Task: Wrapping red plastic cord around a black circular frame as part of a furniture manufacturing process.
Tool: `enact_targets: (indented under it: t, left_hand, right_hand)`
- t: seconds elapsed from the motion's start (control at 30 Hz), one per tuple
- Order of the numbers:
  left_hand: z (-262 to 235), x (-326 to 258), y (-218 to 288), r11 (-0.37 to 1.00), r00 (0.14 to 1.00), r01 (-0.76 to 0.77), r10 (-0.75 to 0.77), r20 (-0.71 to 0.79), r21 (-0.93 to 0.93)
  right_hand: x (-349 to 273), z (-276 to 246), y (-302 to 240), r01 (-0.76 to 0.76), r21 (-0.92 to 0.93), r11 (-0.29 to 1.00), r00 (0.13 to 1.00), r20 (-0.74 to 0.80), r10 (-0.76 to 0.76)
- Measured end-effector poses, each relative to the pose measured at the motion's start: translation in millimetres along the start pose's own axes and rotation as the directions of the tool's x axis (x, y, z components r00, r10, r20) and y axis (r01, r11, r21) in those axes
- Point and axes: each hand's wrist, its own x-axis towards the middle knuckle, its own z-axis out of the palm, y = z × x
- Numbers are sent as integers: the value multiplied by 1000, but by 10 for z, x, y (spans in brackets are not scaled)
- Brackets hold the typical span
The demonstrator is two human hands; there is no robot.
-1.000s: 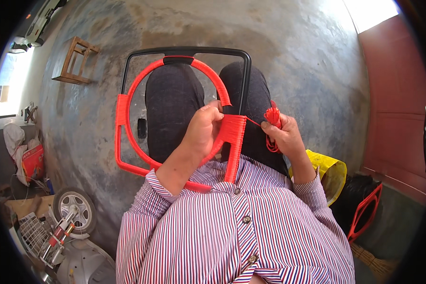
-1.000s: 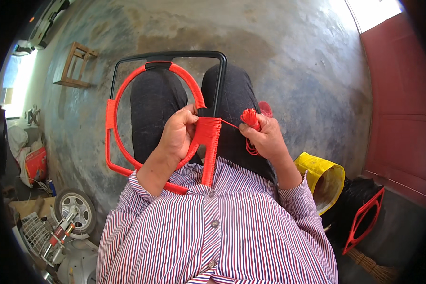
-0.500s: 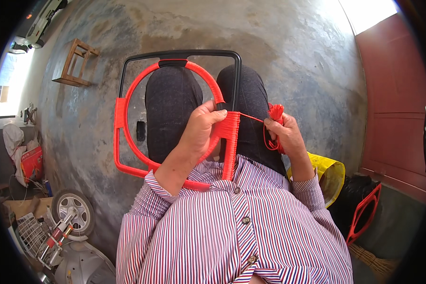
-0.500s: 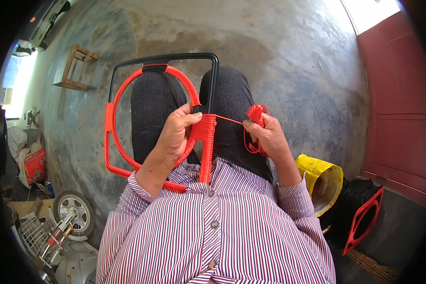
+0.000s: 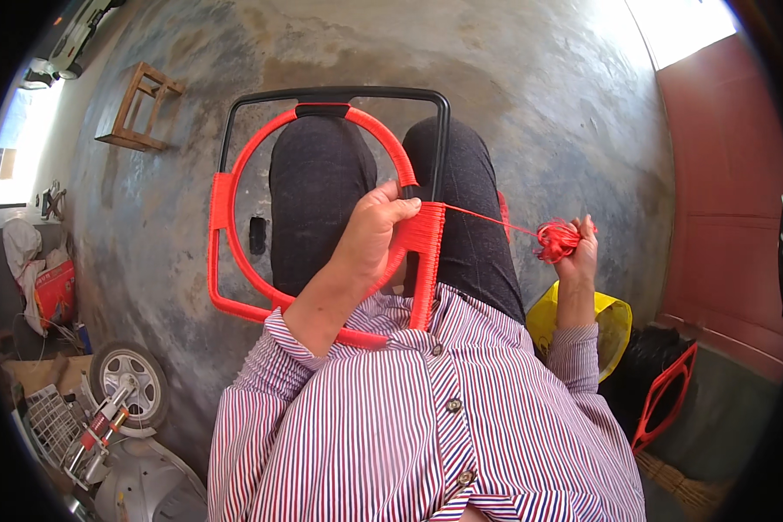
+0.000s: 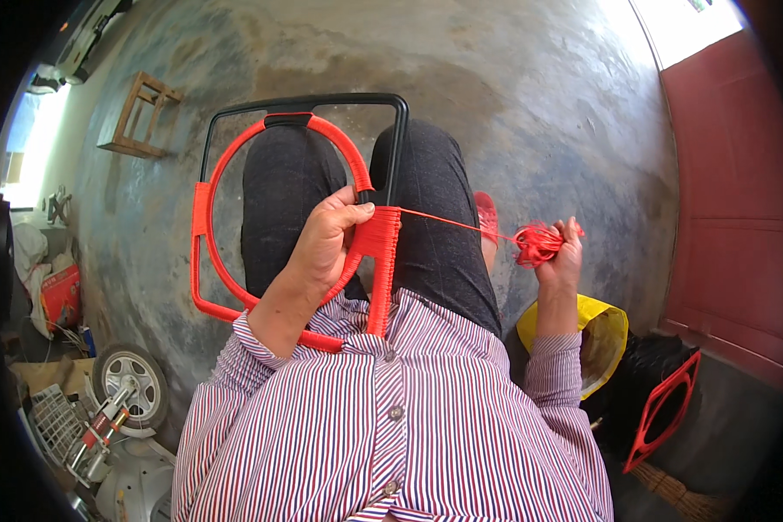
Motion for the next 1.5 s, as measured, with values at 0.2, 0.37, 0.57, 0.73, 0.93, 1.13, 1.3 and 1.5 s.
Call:
enact_targets:
  t: [0.2,0.37,0.57,0.73,0.93,1.13,1.3,1.5]
  left_hand:
    - [1,-2,-4,1000,1000,4,-4,-22,-11]
    - [-26,14,-23,1000,1000,7,-7,-7,10]
    - [51,0,-7,999,999,33,-33,14,3]
    - [-2,15,-46,998,995,-30,35,-92,60]
    - [85,-48,-52,864,876,-377,450,-175,334]
    - [67,-31,-77,849,868,-360,457,-193,387]
    - [11,-5,-64,956,918,-232,277,-284,181]
    - [4,12,-114,961,935,-191,240,-262,199]
  right_hand:
    - [71,121,117,-143,-38,989,974,171,147]
    - [347,-347,58,-71,75,995,995,76,66]
    - [571,-609,-172,89,84,992,969,-236,-67]
    - [-175,680,-4,126,-102,987,980,167,-108]
    - [-909,1795,384,853,-499,149,496,866,60]
    - [-1121,2038,801,980,-135,-147,159,972,171]
    - [-882,1857,681,934,-354,-41,338,916,-215]
    - [-875,1494,670,753,-652,83,636,755,161]
